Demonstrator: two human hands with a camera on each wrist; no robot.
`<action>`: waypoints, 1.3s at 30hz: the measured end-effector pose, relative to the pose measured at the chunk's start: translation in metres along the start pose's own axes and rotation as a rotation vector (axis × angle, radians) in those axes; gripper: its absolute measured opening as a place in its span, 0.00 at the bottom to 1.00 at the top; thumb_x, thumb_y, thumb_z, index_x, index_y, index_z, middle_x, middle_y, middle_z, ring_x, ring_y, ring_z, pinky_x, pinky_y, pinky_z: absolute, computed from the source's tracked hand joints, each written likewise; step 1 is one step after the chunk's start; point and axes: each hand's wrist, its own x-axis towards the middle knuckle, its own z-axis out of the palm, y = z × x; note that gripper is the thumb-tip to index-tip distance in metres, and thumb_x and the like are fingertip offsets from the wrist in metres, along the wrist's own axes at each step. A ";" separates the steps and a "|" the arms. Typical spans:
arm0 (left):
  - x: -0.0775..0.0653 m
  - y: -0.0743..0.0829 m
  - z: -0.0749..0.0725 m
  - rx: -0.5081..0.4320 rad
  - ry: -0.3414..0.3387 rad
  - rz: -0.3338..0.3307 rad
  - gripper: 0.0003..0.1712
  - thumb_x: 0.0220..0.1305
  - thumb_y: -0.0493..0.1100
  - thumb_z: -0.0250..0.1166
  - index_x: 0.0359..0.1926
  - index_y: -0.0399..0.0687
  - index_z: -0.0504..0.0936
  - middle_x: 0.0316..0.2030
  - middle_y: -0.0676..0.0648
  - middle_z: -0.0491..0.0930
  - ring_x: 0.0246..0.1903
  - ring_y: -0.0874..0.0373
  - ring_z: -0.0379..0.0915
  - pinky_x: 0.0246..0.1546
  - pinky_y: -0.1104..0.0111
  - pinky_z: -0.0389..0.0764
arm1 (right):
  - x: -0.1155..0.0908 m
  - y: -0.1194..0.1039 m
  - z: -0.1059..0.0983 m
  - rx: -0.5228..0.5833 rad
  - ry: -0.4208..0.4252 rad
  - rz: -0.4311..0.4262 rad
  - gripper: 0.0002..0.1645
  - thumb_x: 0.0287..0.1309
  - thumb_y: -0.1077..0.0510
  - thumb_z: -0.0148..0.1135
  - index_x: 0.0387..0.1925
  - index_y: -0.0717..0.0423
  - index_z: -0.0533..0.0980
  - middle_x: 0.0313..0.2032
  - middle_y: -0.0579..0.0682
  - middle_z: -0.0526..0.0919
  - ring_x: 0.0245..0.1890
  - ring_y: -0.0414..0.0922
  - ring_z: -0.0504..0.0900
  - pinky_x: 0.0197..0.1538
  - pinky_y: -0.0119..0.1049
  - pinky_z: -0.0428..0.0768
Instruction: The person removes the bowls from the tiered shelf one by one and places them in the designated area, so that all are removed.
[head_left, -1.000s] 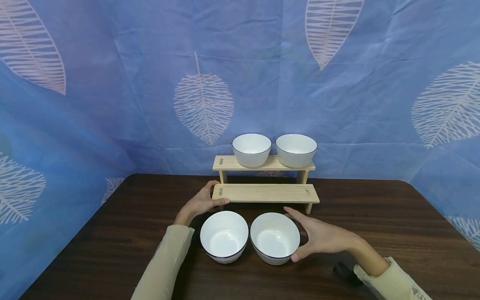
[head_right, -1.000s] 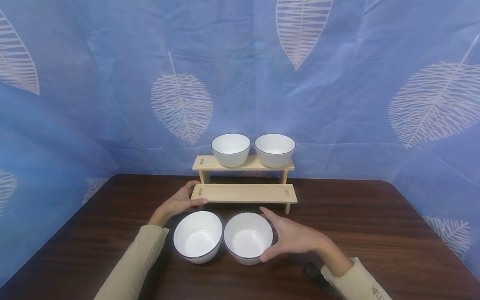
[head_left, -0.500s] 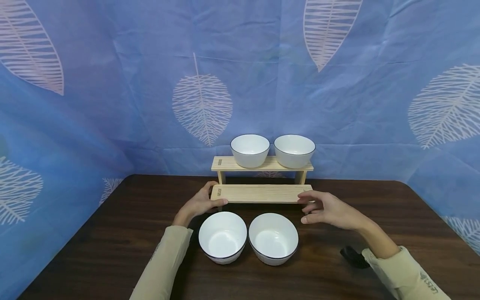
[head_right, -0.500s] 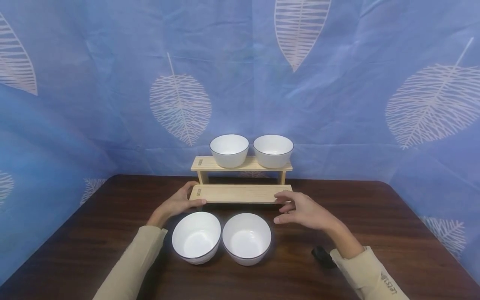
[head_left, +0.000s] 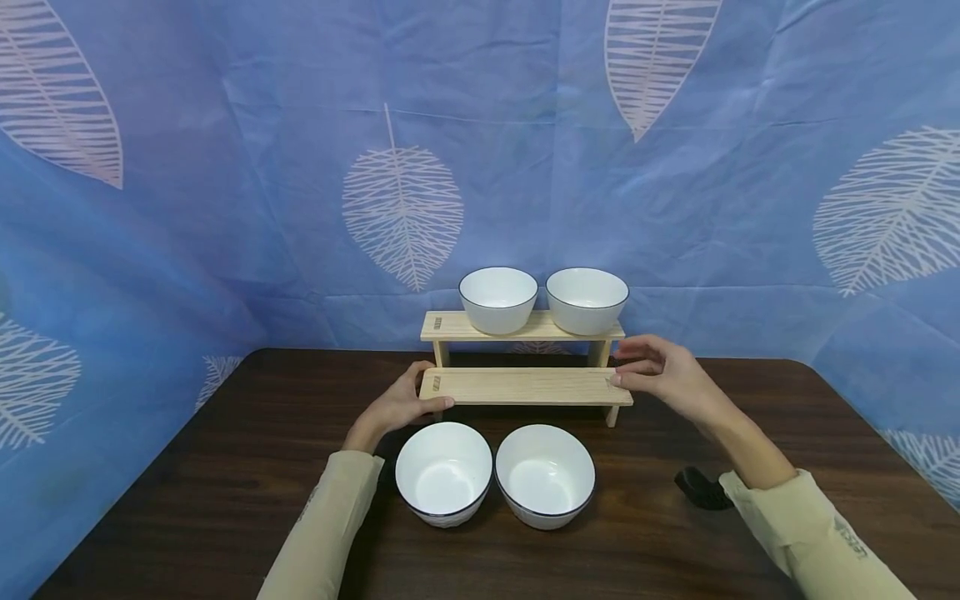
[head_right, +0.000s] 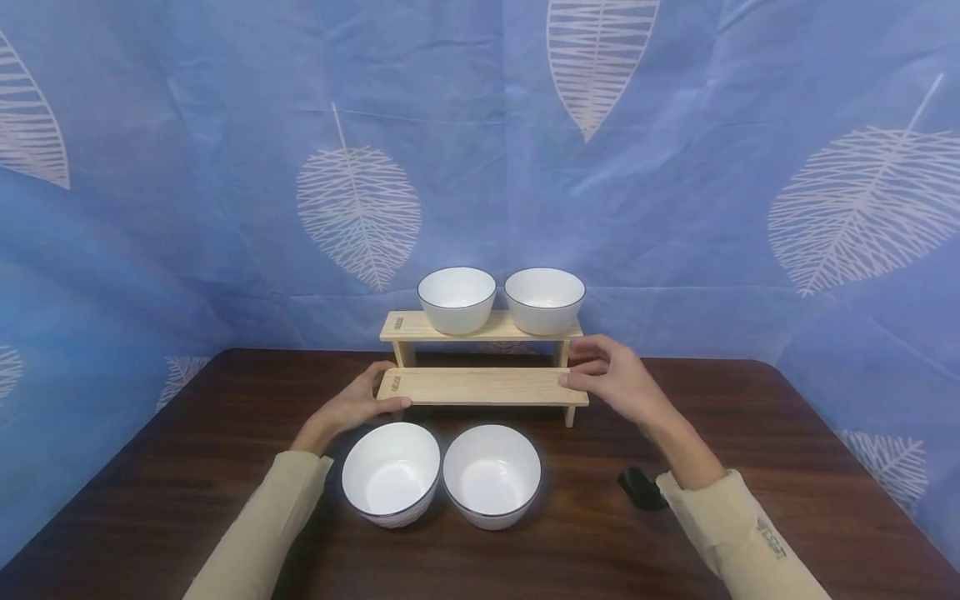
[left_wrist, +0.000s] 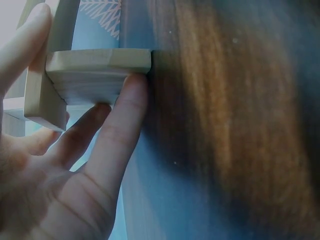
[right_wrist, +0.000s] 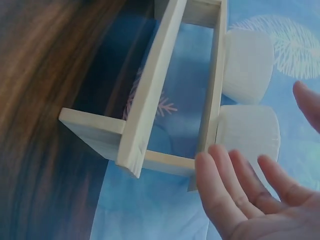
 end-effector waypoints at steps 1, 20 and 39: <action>0.000 0.000 0.000 0.003 -0.003 0.000 0.42 0.65 0.36 0.70 0.70 0.32 0.55 0.38 0.40 0.80 0.35 0.54 0.77 0.37 0.61 0.80 | 0.001 0.000 -0.001 0.004 0.018 0.012 0.36 0.68 0.58 0.65 0.68 0.71 0.63 0.62 0.69 0.73 0.55 0.51 0.81 0.55 0.48 0.77; -0.001 0.002 0.000 0.021 -0.006 0.002 0.42 0.65 0.37 0.70 0.71 0.32 0.55 0.38 0.39 0.79 0.34 0.53 0.78 0.38 0.57 0.82 | 0.025 -0.002 0.001 0.050 0.210 0.023 0.49 0.64 0.60 0.67 0.74 0.72 0.50 0.71 0.71 0.57 0.70 0.66 0.62 0.64 0.61 0.68; -0.003 0.004 -0.001 0.010 -0.011 0.009 0.41 0.65 0.37 0.69 0.70 0.32 0.55 0.38 0.39 0.79 0.35 0.51 0.79 0.40 0.54 0.82 | 0.055 0.007 0.011 0.123 0.227 0.012 0.64 0.61 0.61 0.69 0.77 0.67 0.31 0.77 0.71 0.40 0.76 0.66 0.47 0.72 0.57 0.54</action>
